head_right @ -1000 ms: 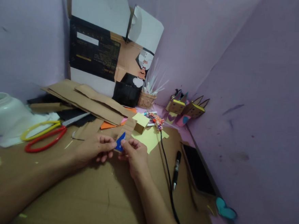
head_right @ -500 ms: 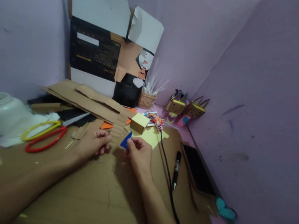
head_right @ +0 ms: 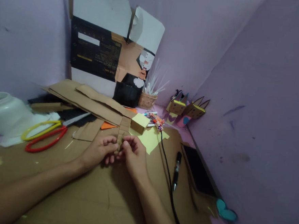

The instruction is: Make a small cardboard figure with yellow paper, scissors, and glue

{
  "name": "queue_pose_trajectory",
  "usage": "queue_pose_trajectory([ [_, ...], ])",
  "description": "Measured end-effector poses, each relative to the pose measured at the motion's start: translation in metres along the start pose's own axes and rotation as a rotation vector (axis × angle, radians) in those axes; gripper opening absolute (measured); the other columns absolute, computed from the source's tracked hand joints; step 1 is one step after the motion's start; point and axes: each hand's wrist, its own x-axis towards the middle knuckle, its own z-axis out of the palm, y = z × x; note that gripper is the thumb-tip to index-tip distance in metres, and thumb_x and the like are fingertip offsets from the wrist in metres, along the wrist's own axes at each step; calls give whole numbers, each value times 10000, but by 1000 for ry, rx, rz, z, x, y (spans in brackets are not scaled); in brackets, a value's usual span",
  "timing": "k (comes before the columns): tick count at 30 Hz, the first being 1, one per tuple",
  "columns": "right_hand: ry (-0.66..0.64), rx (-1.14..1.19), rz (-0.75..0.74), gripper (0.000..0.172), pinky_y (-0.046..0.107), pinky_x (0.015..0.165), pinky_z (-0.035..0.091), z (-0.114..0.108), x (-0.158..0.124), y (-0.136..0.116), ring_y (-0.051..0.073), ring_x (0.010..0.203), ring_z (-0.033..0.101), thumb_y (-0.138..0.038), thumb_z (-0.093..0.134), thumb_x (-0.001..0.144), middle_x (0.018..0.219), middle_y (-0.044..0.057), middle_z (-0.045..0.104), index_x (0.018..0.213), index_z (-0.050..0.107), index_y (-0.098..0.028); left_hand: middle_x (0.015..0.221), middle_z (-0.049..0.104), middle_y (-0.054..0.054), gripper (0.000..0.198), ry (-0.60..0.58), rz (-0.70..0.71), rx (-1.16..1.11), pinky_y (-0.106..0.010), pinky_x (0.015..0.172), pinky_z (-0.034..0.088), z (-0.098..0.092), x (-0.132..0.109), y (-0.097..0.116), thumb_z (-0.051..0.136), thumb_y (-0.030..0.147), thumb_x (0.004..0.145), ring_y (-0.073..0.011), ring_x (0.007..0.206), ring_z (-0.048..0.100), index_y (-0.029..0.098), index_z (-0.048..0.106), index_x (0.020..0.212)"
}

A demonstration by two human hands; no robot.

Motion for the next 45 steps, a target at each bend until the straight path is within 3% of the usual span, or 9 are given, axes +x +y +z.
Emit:
queue_pose_trajectory([
  [3,-30,75,33,185,210,445,446,0,1,-1,87,448,528,-298,620,682,590,-59,528,813,546,-190,499,558,25,180,-25,34,-20,-154,321,324,-1,0,1,490,311,755,-62,348,449,157,519,668],
  [7,-61,88,40,204,204,416,446,0,0,-3,90,452,530,-306,628,676,597,-51,540,820,544,-189,442,525,43,145,52,28,69,-144,319,320,0,0,6,504,251,739,-56,330,434,158,507,628],
  [11,165,100,1,217,152,356,370,-9,4,-10,56,428,485,-305,655,655,632,-46,561,807,568,-178,378,494,59,114,120,-65,39,-133,279,260,-5,2,13,482,186,708,-46,273,381,164,484,596],
  [13,222,131,78,256,132,340,337,-13,7,-12,47,437,494,-330,675,633,667,-30,587,811,593,-165,400,518,48,114,106,-73,-35,-128,282,259,-8,3,15,483,178,687,-42,282,397,164,464,576],
  [16,55,129,260,290,123,282,237,-14,9,-9,59,404,490,-394,692,612,583,-10,586,717,608,-137,428,540,42,89,44,-78,-88,-123,288,268,-11,3,15,499,188,669,-40,295,418,159,472,589],
  [19,-73,97,297,307,128,258,177,-11,8,-3,42,308,378,-421,694,617,399,-47,487,621,584,-135,422,540,44,87,15,-104,-73,-117,289,272,-9,3,14,510,195,674,-38,292,419,158,478,602],
  [27,51,84,258,291,184,342,431,-4,7,-2,75,363,475,-374,748,515,426,-51,515,624,623,-135,550,598,-2,109,-31,-163,-240,-147,330,372,-8,2,12,534,224,735,-61,364,502,132,519,679],
  [39,101,-20,206,241,161,302,393,-1,4,-4,87,361,515,-341,706,563,440,-48,534,628,595,-137,531,588,4,85,-30,-165,-243,-146,332,393,-8,0,13,513,167,735,-68,378,515,109,571,761],
  [45,121,-3,178,244,158,321,426,0,3,-4,74,360,509,-335,693,583,444,-48,539,646,586,-125,437,536,31,222,0,-222,-46,-135,276,259,-11,-1,16,538,265,744,-36,286,400,133,505,569],
])
